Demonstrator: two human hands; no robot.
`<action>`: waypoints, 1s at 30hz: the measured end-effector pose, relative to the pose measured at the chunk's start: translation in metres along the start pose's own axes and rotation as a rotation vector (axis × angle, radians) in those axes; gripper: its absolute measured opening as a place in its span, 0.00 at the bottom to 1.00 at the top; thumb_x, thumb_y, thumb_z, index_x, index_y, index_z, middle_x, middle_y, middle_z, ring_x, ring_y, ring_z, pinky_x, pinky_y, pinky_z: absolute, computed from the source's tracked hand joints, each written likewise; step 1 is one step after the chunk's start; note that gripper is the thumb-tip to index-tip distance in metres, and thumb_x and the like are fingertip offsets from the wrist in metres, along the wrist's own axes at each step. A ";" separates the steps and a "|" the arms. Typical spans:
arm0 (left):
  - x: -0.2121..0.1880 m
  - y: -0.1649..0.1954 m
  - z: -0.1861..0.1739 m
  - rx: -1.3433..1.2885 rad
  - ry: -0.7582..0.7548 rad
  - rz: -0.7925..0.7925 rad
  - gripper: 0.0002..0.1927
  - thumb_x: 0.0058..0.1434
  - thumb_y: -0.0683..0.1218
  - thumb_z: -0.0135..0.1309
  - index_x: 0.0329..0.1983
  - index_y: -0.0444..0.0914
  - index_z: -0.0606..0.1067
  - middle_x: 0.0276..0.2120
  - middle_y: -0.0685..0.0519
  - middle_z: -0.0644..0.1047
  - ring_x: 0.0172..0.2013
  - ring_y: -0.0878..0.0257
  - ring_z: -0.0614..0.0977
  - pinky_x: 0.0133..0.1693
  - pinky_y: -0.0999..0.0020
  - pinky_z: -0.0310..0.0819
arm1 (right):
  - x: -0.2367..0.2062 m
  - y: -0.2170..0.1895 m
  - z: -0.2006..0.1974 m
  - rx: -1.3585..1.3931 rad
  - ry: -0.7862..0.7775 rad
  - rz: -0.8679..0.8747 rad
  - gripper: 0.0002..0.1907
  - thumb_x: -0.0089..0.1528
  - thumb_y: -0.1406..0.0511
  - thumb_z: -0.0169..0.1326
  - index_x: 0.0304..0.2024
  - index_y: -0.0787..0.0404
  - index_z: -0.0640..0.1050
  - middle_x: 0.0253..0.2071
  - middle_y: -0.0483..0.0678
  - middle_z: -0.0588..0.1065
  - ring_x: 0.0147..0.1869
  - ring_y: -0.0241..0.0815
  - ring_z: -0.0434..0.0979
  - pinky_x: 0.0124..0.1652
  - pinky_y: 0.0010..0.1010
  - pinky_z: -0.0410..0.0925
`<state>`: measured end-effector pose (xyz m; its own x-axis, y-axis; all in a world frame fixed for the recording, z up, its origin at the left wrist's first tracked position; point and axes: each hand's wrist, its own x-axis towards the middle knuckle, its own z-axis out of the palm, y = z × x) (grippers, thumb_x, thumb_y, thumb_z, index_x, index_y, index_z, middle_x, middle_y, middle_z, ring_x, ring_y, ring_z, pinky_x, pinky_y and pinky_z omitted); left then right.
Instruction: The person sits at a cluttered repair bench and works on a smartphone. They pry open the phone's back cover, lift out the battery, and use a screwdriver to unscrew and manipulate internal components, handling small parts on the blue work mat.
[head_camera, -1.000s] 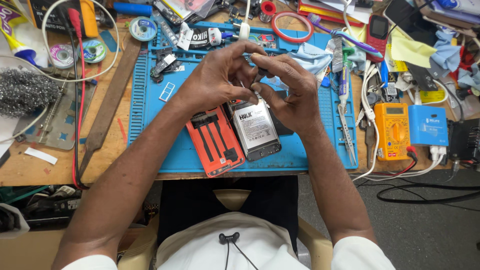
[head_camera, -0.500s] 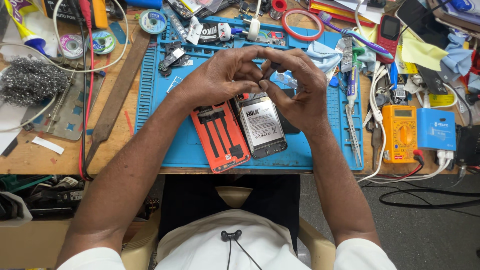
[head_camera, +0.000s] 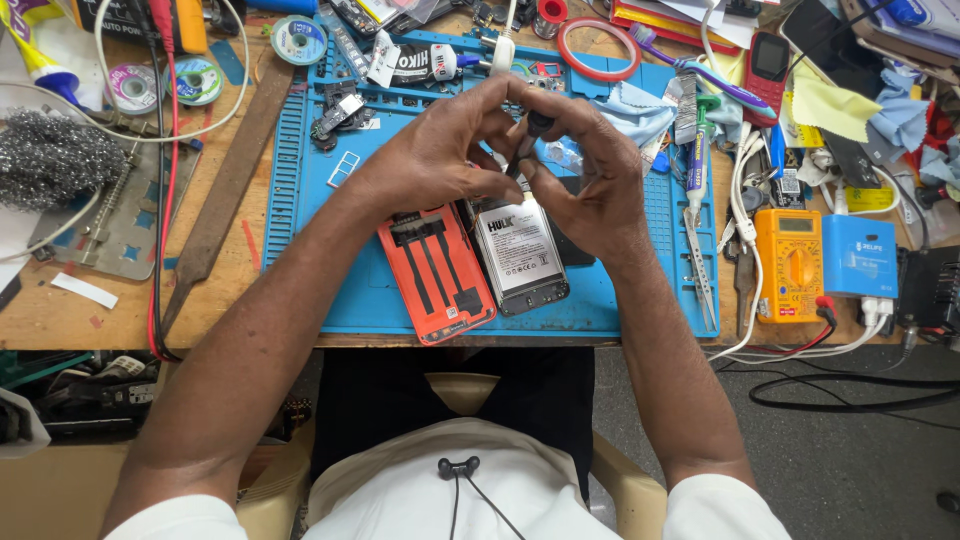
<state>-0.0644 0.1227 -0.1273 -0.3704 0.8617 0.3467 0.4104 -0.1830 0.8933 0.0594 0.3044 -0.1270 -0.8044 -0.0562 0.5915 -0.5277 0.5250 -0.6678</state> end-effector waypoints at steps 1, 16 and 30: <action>0.000 0.000 0.000 -0.049 0.004 -0.051 0.37 0.54 0.37 0.69 0.64 0.38 0.64 0.42 0.55 0.82 0.46 0.66 0.86 0.49 0.69 0.84 | 0.000 0.000 0.000 -0.044 -0.001 -0.030 0.34 0.61 0.79 0.66 0.68 0.62 0.72 0.55 0.46 0.77 0.58 0.35 0.76 0.57 0.29 0.71; 0.003 -0.001 0.004 0.044 0.103 -0.101 0.37 0.51 0.41 0.73 0.60 0.40 0.65 0.33 0.57 0.80 0.36 0.68 0.86 0.38 0.70 0.84 | 0.001 -0.004 0.003 -0.070 0.031 0.012 0.34 0.59 0.78 0.66 0.65 0.60 0.72 0.57 0.49 0.75 0.56 0.37 0.77 0.54 0.27 0.72; -0.010 -0.006 -0.032 0.324 0.107 -0.123 0.08 0.61 0.43 0.66 0.42 0.39 0.80 0.36 0.55 0.81 0.36 0.65 0.82 0.40 0.66 0.79 | -0.005 0.006 0.000 0.267 0.040 0.070 0.40 0.67 0.86 0.56 0.75 0.59 0.58 0.55 0.51 0.76 0.60 0.43 0.82 0.59 0.33 0.78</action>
<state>-0.0898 0.1002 -0.1272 -0.5116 0.8103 0.2857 0.5936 0.0929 0.7994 0.0602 0.3083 -0.1337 -0.8329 0.0086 0.5534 -0.5287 0.2834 -0.8001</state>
